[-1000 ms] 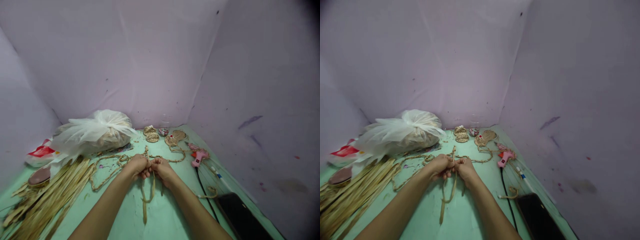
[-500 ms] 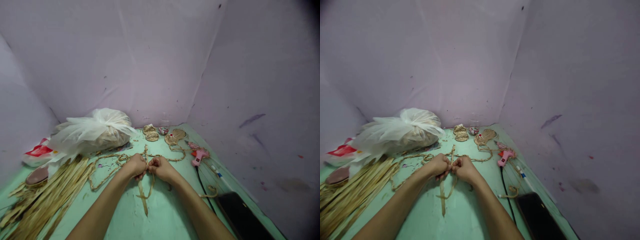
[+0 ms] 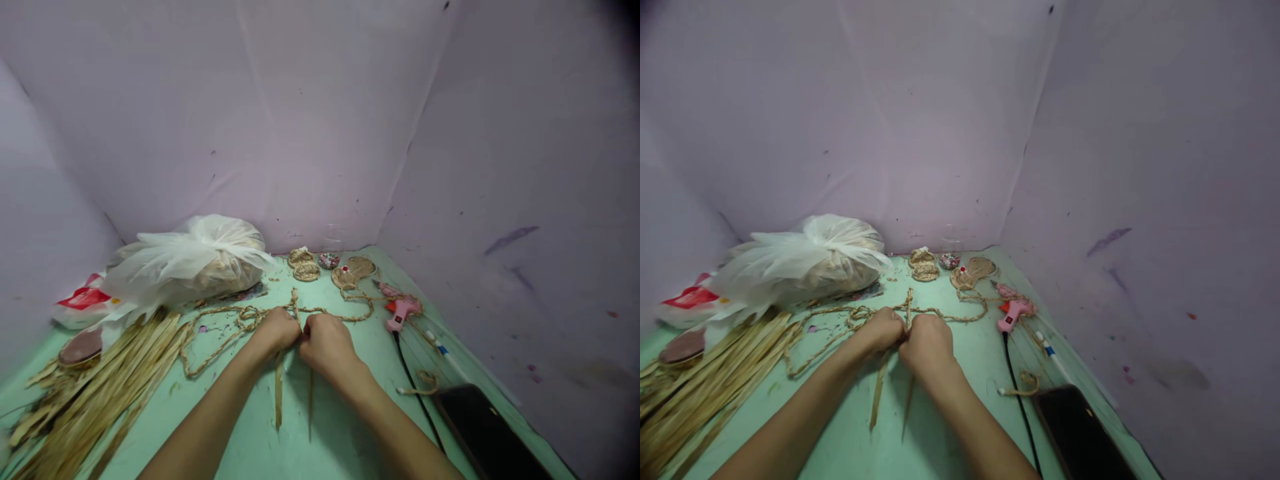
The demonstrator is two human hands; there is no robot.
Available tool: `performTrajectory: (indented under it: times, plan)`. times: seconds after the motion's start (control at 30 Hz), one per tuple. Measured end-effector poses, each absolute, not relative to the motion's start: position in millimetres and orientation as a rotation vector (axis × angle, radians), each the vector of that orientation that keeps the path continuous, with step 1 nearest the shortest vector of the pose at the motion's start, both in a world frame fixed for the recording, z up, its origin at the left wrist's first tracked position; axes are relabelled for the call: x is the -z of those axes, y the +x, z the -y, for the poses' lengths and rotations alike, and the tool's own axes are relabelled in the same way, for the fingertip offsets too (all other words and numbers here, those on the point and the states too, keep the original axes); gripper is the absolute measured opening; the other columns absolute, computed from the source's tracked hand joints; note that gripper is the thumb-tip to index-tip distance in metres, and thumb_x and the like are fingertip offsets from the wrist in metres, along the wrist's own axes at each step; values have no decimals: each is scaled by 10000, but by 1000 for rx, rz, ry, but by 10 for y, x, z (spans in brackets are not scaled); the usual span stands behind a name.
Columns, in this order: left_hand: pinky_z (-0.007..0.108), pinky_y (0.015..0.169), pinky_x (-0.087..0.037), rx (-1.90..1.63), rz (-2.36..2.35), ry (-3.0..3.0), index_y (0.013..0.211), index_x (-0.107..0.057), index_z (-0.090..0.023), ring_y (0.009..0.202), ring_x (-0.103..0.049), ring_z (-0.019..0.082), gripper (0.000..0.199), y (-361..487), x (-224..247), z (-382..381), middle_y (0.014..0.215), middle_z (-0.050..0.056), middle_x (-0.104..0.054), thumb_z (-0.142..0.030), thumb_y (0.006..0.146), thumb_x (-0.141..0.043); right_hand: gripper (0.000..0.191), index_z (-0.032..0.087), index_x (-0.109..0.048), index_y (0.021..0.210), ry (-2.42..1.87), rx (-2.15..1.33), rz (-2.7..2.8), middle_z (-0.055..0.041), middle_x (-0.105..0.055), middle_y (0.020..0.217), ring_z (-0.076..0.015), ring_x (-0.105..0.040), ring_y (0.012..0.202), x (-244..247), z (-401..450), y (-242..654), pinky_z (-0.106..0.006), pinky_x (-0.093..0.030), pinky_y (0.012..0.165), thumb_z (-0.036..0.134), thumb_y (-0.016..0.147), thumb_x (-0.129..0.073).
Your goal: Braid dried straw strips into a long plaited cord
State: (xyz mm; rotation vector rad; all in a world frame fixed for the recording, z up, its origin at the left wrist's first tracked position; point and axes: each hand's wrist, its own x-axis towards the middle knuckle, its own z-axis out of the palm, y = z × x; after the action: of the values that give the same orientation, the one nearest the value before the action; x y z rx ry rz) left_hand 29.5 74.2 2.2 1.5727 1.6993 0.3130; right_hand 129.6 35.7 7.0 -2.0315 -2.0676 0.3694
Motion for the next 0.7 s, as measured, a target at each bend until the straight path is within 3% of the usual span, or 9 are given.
performTrajectory:
  times: [0.4, 0.7]
  plan:
    - [216, 367, -143, -271, -1614, 1338, 404, -350, -168, 299, -214, 58, 237, 265, -147, -708, 284, -47, -247, -104, 621, -420, 209, 136, -666, 822, -1938, -378, 2323, -156, -653, 783, -229, -600, 758, -259, -237, 1144, -274, -389, 647, 158, 681, -514]
    - [211, 361, -121, -218, -1466, 1445, 415, -374, -155, 314, -205, 47, 156, 203, -14, -735, 328, -55, -276, -87, 538, -441, 136, 165, -658, 619, -1758, -693, 2156, -53, -630, 586, -150, -551, 540, -328, -409, 1553, -229, -327, 473, 166, 647, -525]
